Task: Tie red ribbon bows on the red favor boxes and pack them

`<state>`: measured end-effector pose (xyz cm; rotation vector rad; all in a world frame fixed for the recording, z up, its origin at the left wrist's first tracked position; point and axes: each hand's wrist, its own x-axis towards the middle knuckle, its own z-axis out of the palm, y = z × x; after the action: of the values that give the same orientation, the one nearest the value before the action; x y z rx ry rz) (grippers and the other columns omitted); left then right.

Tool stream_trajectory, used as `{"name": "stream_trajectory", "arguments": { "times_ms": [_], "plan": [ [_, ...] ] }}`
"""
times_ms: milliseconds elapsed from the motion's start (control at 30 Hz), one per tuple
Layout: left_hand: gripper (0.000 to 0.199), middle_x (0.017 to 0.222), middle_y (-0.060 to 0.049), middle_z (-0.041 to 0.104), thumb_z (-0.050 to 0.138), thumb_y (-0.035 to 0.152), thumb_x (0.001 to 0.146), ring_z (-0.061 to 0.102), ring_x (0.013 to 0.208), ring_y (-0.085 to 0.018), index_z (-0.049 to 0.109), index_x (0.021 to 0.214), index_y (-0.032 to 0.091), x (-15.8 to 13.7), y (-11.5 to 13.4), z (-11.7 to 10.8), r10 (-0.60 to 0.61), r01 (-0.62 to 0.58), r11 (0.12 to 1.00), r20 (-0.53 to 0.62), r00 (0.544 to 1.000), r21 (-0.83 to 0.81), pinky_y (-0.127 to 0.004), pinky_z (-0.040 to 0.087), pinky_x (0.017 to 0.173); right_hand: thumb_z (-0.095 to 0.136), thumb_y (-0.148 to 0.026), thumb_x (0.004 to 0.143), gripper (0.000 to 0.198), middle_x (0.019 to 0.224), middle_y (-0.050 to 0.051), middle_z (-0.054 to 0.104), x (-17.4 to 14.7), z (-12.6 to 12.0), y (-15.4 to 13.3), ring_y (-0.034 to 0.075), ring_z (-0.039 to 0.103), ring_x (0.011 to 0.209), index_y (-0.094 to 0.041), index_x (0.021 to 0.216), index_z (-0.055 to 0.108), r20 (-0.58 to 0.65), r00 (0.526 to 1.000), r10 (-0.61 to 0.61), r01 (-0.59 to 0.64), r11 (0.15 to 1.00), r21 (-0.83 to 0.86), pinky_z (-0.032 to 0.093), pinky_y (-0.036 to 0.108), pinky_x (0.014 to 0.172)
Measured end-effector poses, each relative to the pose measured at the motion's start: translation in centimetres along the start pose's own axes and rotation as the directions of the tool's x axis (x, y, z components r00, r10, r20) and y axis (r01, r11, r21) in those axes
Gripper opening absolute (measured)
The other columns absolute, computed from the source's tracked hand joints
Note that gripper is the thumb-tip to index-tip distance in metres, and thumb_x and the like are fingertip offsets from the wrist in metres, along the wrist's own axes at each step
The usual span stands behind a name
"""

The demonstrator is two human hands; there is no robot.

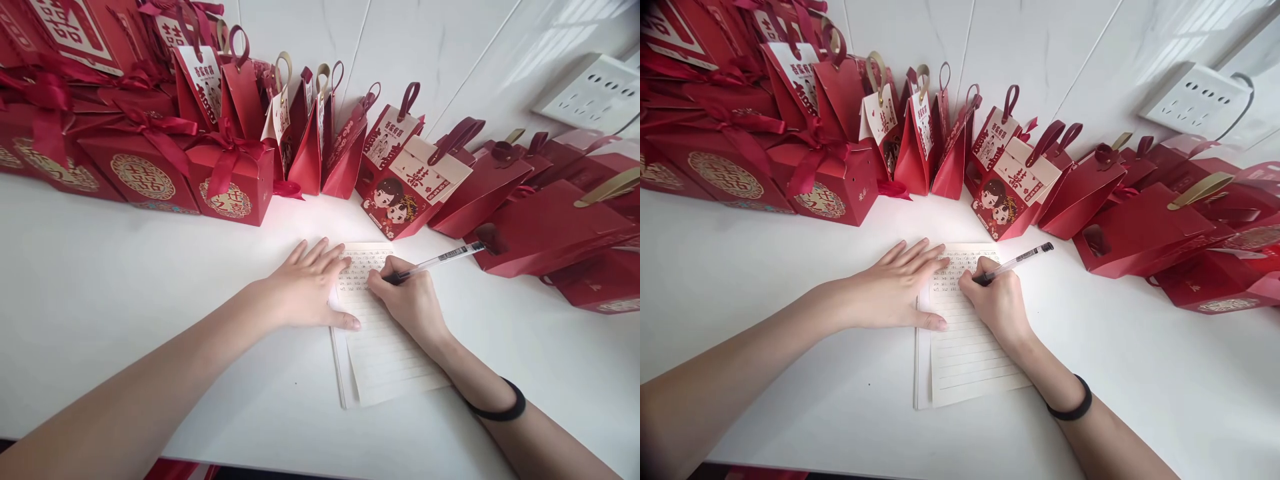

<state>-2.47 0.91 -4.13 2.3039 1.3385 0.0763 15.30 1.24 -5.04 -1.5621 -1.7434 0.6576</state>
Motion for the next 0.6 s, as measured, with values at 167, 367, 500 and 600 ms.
{"name": "stream_trajectory", "arguments": {
  "times_ms": [167,367,500,600],
  "plan": [
    [0.092,0.154,-0.008,0.008,0.053,0.069,0.067,-0.003,0.141,-0.031,0.029,0.14,0.019,0.0,-0.04,0.05,-0.02,0.02,1.0,0.009,1.0,-0.009,-0.052,-0.001,0.112,0.051,-0.032,0.067,0.028,0.047,-0.006,0.03,0.1,0.03,-0.02,0.008,0.027,0.048,-0.019,0.051,0.031,-0.011,1.0,0.015,-0.015,1.0,-0.002,0.025,0.019,0.043],
    [0.091,0.153,-0.009,0.013,0.053,0.071,0.065,0.001,0.141,-0.032,0.031,0.138,0.022,0.0,-0.21,0.21,0.015,-0.017,0.999,-0.042,0.999,-0.042,-0.052,0.001,0.112,0.049,-0.031,0.065,0.025,0.048,-0.007,0.028,0.04,0.03,0.02,0.008,0.025,0.048,-0.02,0.053,0.03,-0.025,1.0,0.019,-0.019,1.0,-0.009,0.024,0.019,0.042],
    [0.091,0.153,-0.01,0.011,0.053,0.07,0.066,-0.001,0.141,-0.032,0.03,0.139,0.02,0.0,-0.16,0.13,0.002,-0.003,1.0,-0.012,1.0,-0.029,-0.053,0.0,0.112,0.048,-0.03,0.064,0.025,0.048,-0.007,0.027,-0.09,0.08,-0.07,0.008,0.023,0.048,-0.02,0.053,0.029,-0.021,0.999,0.041,-0.042,0.999,-0.018,0.024,0.019,0.042],
    [0.093,0.153,-0.01,0.011,0.054,0.07,0.065,0.0,0.141,-0.032,0.03,0.139,0.019,-0.14,-0.12,0.12,-0.003,0.002,0.999,-0.017,1.0,-0.033,-0.054,0.001,0.112,0.049,-0.03,0.066,0.024,0.049,-0.006,0.03,-0.13,-0.02,-0.1,0.008,0.027,0.047,-0.019,0.053,0.031,-0.051,0.998,0.035,-0.034,0.999,0.02,0.026,0.018,0.043]
  ]
}}
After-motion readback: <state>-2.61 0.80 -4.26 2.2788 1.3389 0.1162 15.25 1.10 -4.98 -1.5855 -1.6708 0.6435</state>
